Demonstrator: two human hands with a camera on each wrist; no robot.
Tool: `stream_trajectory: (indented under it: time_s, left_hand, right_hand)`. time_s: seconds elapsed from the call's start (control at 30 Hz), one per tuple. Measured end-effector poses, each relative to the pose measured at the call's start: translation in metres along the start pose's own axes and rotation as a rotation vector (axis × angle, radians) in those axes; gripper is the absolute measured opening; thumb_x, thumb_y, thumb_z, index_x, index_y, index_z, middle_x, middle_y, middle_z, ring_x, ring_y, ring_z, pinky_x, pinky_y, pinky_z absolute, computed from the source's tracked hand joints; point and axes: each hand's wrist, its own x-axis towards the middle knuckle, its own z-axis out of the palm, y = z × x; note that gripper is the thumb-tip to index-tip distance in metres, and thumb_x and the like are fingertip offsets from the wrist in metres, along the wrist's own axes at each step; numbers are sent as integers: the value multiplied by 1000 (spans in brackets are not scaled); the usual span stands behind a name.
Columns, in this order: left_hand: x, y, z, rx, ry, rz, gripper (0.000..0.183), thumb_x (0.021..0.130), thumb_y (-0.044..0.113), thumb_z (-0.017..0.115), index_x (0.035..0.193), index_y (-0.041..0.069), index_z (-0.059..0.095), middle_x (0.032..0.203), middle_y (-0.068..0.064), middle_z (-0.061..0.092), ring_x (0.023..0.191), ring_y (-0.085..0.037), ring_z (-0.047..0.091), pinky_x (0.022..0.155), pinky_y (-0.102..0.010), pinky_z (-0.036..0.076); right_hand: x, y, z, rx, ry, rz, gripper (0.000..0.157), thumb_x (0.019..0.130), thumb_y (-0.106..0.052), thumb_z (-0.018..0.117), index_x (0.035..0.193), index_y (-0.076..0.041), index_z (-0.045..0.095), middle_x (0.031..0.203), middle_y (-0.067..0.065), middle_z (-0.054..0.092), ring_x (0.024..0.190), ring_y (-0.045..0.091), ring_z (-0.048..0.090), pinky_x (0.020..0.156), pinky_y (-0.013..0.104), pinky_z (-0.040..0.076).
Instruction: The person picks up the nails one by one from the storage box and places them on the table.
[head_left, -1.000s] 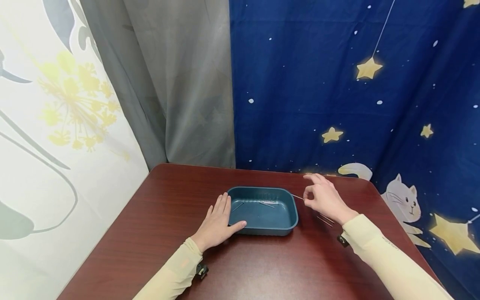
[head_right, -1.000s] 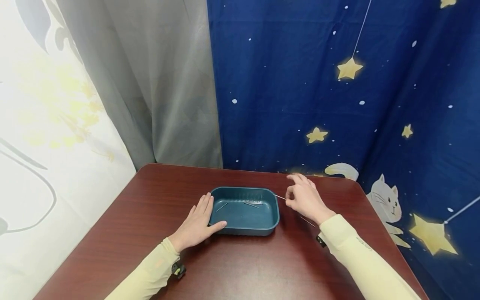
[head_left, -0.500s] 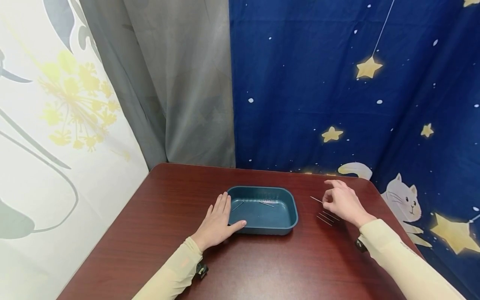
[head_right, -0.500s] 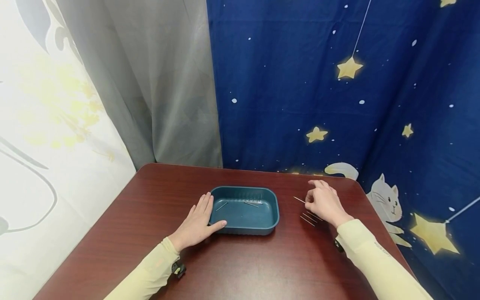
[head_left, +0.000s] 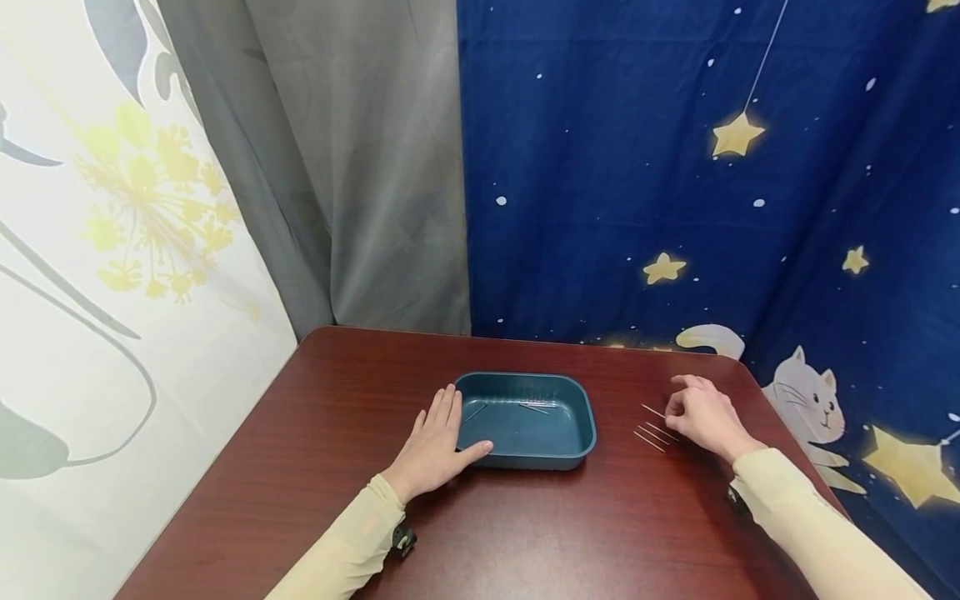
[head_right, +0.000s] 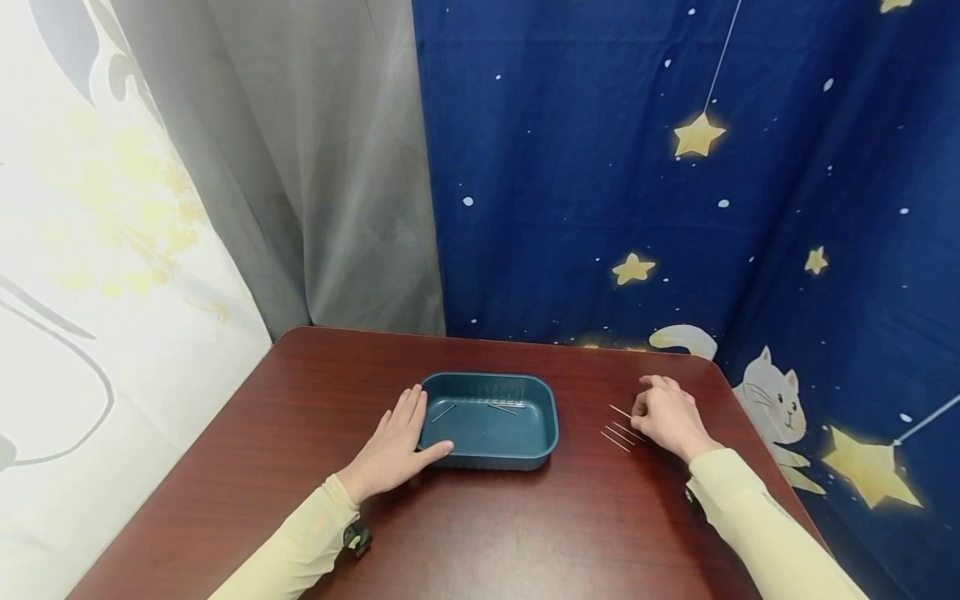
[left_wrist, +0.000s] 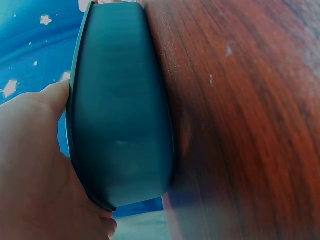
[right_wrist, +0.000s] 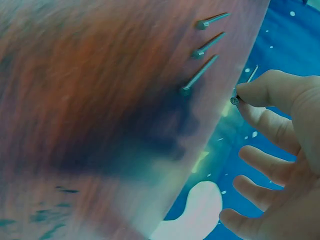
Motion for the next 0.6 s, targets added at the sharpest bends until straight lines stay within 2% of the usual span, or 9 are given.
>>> stream_trajectory:
  time_s: [0.3,0.6]
  left_hand:
    - [-1,-1,0,-10,9,10,105,93,73,48,159,-2,17,167,-17,10,153,-33,8,115,-62,18]
    - [0,-1,-1,-3,0,7,106,92,75,45,160,-1,15,168,-15,7,154,-31,6,116,-61,17]
  right_hand:
    - [-5,10,7,-19,-29,27,22,77,-11,78,63,-25,68,132,28,55,126,52,41,85,75,37]
    - [-8,12,12,-46,-23,44,22,74,-10,77,62,-25,66,129,27,57,123,53,42,84,75,37]
